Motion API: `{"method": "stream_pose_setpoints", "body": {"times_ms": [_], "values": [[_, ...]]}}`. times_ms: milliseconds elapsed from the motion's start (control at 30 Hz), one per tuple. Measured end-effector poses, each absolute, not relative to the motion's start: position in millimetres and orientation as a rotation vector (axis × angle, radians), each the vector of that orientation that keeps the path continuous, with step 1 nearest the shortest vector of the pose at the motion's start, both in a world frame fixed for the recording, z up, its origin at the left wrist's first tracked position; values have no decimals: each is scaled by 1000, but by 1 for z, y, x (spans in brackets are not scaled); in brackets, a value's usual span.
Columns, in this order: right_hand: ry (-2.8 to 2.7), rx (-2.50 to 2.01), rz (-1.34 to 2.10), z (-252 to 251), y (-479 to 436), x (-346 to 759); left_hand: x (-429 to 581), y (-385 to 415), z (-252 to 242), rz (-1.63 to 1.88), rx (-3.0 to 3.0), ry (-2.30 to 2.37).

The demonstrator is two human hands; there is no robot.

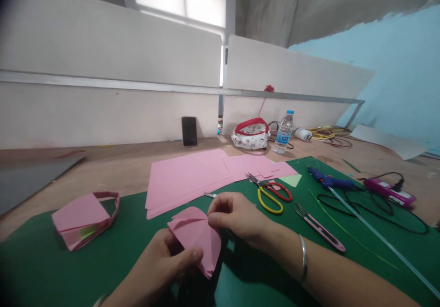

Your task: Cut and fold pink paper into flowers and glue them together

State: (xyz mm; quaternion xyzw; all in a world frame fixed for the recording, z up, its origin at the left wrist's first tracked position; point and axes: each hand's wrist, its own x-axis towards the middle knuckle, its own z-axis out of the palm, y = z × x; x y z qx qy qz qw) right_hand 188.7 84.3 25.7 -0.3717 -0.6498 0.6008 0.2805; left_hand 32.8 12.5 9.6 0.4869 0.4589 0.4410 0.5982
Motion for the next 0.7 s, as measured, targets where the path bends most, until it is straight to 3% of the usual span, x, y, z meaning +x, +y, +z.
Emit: {"method": "stream_pose_setpoints", "body": {"times_ms": [300,700], "values": [[-1723,-960,1693,29,76,189,31,11,7,1194,1011,827],[-2122,-899,1531,40,70,193,25,16,3,1043,1132,1032]]}}
